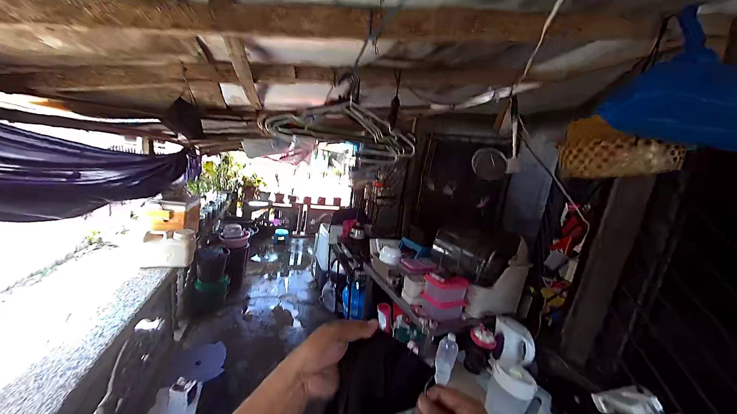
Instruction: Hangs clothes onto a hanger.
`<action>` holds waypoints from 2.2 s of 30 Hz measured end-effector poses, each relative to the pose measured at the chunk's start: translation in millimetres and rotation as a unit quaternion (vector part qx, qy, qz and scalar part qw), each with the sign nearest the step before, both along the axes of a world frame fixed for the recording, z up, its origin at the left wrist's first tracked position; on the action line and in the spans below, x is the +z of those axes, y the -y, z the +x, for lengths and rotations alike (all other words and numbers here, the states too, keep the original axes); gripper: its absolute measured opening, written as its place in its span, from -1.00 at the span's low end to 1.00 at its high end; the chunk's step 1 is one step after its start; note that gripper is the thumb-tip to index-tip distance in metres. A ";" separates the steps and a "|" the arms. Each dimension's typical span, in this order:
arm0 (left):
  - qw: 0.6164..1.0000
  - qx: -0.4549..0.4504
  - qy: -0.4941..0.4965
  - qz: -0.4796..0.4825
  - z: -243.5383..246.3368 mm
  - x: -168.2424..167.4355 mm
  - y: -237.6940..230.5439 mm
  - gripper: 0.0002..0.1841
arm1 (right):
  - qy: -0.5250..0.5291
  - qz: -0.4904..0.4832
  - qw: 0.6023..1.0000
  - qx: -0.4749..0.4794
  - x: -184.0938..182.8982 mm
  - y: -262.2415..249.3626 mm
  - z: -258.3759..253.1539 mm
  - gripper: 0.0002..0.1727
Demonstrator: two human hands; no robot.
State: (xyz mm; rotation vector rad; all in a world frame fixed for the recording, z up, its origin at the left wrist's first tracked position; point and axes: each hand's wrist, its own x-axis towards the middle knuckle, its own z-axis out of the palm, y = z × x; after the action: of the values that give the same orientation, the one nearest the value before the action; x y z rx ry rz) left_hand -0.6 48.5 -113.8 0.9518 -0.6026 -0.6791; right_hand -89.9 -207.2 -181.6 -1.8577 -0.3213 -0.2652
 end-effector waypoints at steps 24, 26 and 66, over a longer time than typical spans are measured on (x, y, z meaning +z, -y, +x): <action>0.982 -0.045 0.131 0.132 -10.9 -24.9 22.4 -0.69 | 0.052 -0.082 0.993 0.063 -12.4 10.1 -19.9 -0.76; 0.978 -0.022 0.163 0.131 -12.1 -26.2 22.2 -0.73 | 0.076 -0.097 0.991 0.046 -2.0 14.1 -23.0 -0.78; 0.787 0.360 0.463 0.193 -38.0 -166.2 60.9 -0.74 | 0.312 -0.193 0.892 -0.263 102.0 74.3 -93.1 -0.80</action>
State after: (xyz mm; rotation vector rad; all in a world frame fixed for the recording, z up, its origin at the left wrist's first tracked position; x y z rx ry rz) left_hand -38.6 -12.5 -279.9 1.7920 -0.8791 0.4481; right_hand -182.9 -281.6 -79.6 -2.1908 -0.3104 -1.2666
